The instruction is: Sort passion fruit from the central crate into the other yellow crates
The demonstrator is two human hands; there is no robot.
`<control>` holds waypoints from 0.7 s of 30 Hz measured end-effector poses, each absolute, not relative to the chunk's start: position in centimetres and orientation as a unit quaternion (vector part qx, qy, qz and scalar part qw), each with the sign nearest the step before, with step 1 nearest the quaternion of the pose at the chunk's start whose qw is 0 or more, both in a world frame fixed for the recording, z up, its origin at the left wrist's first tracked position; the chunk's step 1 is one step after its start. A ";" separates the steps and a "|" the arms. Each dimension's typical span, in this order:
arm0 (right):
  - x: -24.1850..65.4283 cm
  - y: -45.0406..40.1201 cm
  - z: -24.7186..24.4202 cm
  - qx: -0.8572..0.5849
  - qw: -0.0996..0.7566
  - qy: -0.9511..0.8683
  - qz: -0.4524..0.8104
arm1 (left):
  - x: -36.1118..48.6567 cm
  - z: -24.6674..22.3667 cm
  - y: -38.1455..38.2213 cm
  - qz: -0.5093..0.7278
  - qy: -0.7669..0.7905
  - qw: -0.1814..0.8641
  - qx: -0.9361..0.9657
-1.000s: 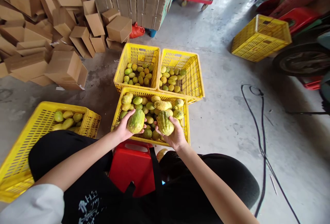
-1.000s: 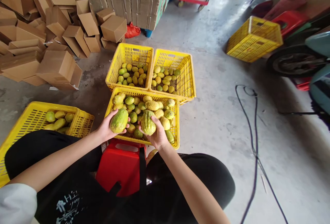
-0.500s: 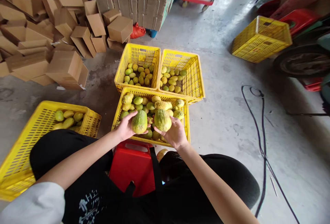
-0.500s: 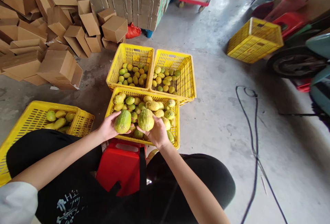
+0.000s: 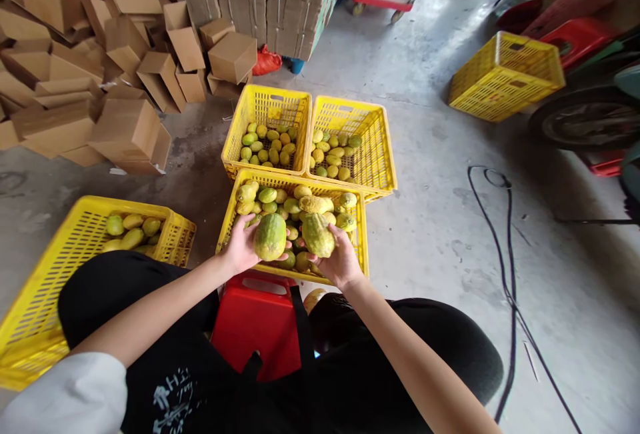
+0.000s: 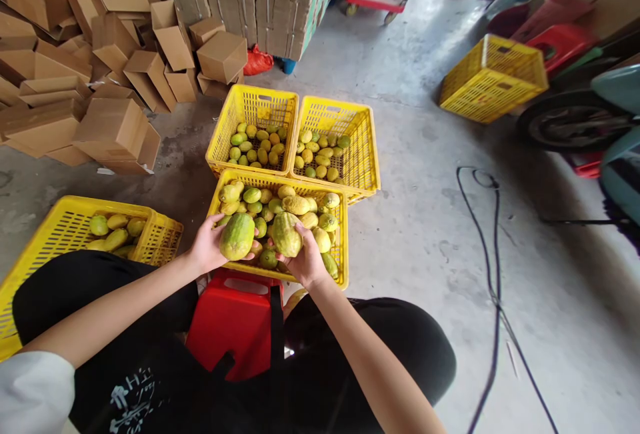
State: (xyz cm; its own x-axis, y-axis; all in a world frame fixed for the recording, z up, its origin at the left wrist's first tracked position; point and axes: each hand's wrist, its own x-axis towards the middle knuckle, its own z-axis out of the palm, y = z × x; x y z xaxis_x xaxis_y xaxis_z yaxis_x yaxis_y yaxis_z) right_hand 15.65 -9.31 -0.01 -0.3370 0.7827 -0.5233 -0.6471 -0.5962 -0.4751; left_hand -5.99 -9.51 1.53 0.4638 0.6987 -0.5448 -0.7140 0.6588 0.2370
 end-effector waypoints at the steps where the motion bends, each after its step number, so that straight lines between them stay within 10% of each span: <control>1: 15.8 -9.3 0.0 -0.368 0.440 -0.086 0.815 | -5.9 1.6 -9.5 0.423 0.294 0.857 -0.019; 21: 14.5 -9.5 0.1 -0.348 0.416 -0.112 0.833 | -5.4 2.6 -9.5 0.416 0.305 0.856 0.033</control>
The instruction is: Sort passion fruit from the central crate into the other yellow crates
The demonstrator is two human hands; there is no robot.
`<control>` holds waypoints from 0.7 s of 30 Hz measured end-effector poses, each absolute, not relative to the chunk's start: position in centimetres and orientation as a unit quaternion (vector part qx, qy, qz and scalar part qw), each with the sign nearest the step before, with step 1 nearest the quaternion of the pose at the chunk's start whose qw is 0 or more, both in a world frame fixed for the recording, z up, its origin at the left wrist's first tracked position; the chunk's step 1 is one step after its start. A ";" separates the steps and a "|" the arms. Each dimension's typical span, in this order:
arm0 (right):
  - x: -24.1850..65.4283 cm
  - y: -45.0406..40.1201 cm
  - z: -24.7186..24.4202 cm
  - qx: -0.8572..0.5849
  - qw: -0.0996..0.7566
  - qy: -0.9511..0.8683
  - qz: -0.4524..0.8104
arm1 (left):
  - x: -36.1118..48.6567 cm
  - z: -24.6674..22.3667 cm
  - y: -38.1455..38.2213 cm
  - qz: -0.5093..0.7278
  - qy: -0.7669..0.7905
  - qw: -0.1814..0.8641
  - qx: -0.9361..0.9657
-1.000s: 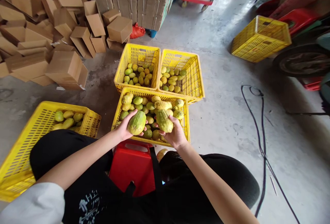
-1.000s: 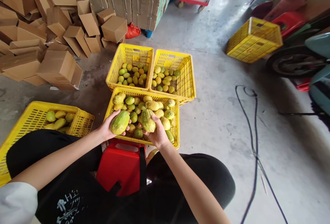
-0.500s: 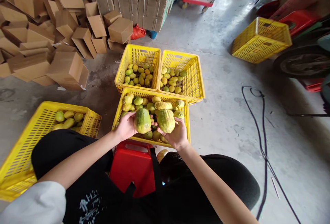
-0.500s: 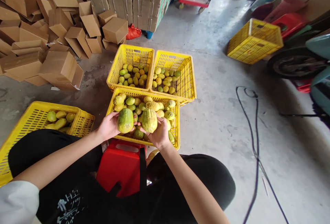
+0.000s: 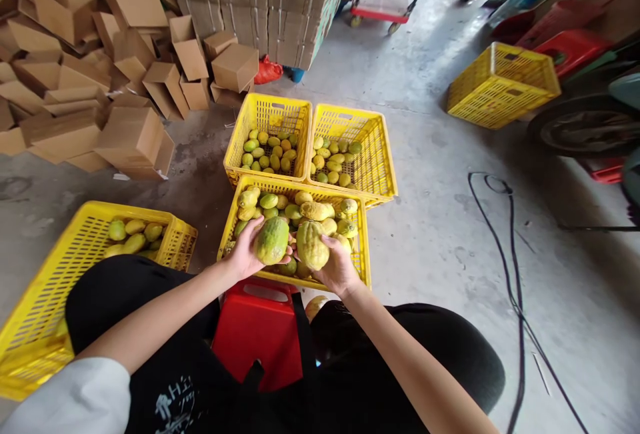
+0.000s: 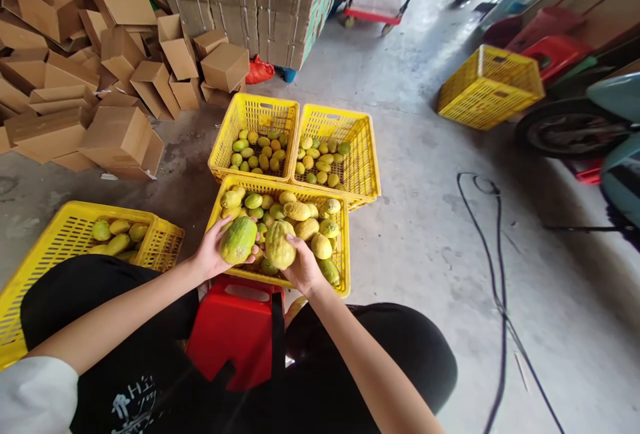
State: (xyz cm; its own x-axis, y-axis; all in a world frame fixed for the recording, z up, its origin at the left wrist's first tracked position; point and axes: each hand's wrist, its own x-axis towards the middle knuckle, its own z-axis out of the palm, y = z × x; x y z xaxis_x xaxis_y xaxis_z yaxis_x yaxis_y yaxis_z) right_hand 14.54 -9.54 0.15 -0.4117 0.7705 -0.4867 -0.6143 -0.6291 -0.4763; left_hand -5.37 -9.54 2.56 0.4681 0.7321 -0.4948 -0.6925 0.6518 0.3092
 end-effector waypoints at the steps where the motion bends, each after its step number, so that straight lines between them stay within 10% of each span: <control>1: 14.6 -9.6 0.2 -0.349 0.410 -0.112 0.835 | -5.5 2.3 -9.6 0.420 0.296 0.858 0.025; 21: 14.8 -9.3 0.3 -0.356 0.427 -0.088 0.827 | -5.9 2.0 -9.8 0.422 0.360 0.831 0.022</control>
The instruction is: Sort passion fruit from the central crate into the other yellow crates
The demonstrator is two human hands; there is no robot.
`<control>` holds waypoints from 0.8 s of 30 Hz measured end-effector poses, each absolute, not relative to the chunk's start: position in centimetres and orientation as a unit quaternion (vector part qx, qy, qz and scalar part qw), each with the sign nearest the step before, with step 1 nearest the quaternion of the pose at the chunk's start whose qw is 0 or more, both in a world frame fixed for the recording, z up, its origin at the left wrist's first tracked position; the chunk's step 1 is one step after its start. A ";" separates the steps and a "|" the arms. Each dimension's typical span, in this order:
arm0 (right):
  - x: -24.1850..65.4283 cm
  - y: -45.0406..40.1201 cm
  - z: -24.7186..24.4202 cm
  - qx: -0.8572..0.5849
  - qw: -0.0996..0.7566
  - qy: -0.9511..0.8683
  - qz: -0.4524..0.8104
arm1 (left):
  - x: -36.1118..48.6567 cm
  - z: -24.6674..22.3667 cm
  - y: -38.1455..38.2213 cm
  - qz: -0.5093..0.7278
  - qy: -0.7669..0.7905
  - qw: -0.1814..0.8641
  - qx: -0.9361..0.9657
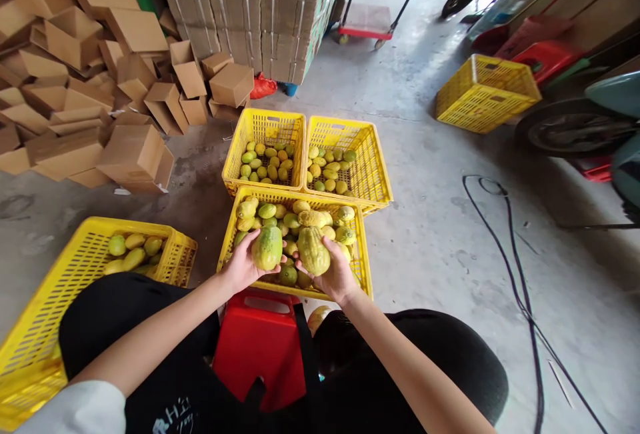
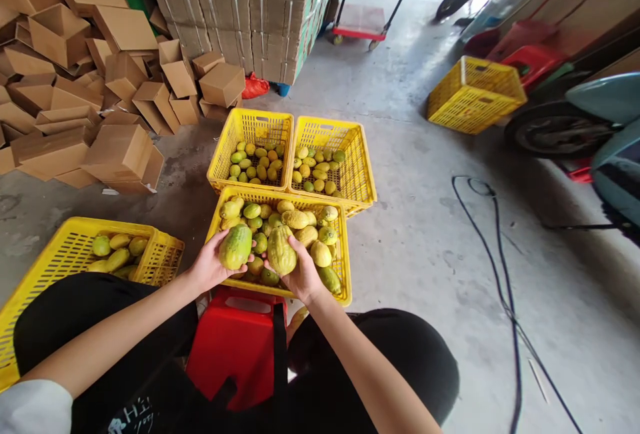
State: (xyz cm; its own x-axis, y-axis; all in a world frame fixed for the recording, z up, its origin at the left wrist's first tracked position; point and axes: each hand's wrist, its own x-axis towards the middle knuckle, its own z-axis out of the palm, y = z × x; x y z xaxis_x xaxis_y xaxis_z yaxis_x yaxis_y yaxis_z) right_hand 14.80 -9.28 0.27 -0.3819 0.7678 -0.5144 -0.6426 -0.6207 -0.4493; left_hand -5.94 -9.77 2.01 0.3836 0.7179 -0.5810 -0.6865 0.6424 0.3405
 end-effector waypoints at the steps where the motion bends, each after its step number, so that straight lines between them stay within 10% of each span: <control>1: 14.8 -9.3 0.3 -0.359 0.425 -0.089 0.826 | -5.9 1.9 -9.8 0.420 0.359 0.833 0.021; 24: 14.6 -9.5 -0.9 -0.359 0.437 -0.078 0.821 | -5.5 1.9 -9.6 0.415 0.347 0.839 0.058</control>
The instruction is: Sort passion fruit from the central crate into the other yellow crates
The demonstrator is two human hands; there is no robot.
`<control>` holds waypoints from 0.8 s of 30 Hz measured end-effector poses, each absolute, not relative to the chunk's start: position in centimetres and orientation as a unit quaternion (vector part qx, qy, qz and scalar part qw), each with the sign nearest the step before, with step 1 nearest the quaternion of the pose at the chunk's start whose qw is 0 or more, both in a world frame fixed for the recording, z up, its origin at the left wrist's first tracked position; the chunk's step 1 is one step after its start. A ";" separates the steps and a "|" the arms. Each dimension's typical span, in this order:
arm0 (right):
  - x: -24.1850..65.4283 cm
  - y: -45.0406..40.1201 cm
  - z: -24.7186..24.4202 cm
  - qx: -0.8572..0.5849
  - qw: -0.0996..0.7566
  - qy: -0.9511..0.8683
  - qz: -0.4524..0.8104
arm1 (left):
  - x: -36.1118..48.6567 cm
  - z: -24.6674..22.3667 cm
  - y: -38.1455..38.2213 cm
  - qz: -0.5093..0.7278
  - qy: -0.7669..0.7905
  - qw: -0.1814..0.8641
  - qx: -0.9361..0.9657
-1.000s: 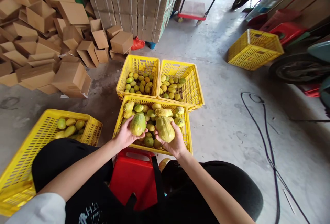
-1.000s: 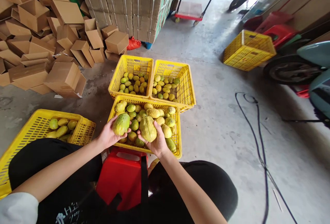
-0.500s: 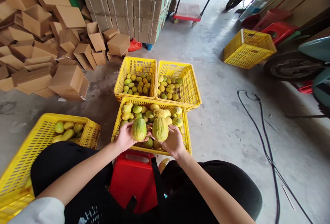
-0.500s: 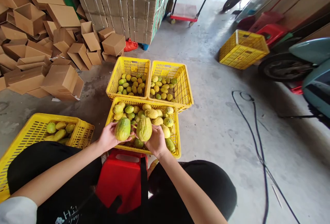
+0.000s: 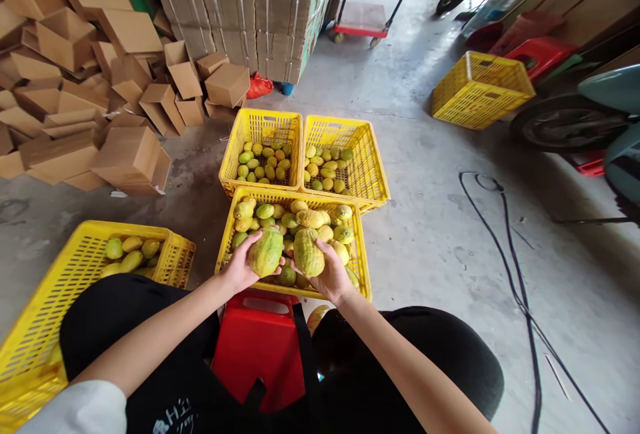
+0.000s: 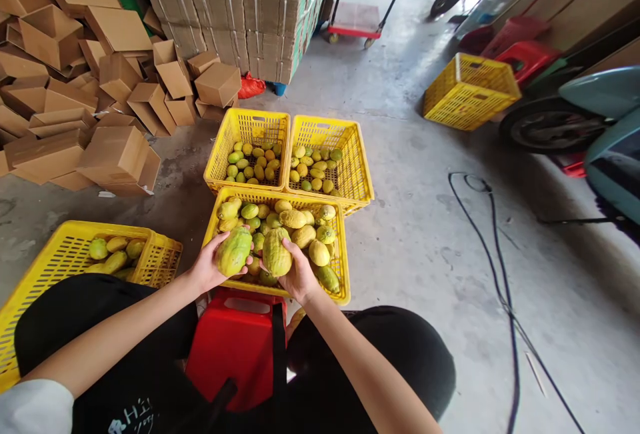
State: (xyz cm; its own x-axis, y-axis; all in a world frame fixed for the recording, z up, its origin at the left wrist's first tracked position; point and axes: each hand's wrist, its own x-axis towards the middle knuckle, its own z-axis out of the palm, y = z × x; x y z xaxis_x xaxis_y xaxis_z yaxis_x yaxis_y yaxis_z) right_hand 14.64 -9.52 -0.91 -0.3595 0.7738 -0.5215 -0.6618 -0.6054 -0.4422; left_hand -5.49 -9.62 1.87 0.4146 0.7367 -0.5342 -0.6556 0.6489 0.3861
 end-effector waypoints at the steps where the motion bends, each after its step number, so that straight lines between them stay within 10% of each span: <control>1: 14.6 -9.5 -0.7 -0.361 0.438 -0.078 0.819 | -5.5 1.9 -9.6 0.415 0.352 0.837 0.054; 24: 14.8 -9.4 -0.2 -0.364 0.420 -0.096 0.826 | -5.5 1.7 -9.9 0.420 0.354 0.832 0.080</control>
